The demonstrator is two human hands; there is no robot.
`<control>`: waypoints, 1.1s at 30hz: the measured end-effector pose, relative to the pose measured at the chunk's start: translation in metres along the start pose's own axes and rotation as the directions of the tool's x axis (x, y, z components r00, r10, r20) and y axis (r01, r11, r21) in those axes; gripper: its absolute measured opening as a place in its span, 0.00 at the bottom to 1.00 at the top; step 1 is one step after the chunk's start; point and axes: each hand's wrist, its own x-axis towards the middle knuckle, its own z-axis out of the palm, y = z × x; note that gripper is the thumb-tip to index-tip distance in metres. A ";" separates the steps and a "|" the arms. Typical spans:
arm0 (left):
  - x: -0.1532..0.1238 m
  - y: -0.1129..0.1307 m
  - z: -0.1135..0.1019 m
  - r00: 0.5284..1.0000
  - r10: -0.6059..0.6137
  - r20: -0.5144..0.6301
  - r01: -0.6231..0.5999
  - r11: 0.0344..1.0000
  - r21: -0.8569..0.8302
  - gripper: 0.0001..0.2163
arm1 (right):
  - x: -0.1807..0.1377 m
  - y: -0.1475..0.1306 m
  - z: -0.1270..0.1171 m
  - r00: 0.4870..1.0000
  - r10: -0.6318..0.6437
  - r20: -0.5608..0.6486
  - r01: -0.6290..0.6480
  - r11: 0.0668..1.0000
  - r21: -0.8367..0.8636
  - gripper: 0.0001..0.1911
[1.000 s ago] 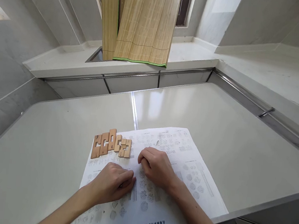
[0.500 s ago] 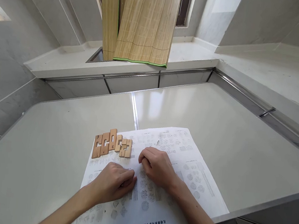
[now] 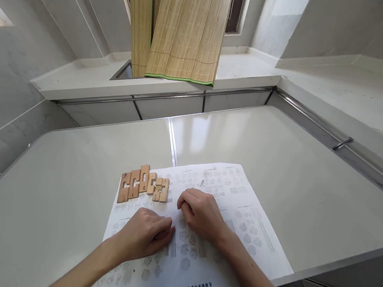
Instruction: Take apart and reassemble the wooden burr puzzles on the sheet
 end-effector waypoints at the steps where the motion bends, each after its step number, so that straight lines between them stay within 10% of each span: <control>1: 0.000 0.000 0.000 1.000 0.001 0.000 -0.001 1.000 0.001 0.15 | 0.000 0.000 0.000 1.000 0.001 -0.002 -0.001 1.000 0.001 0.14; 33: 0.001 0.001 -0.001 1.000 0.002 -0.009 -0.002 1.000 0.016 0.16 | 0.002 0.000 -0.001 1.000 0.025 0.000 -0.025 0.999 0.031 0.13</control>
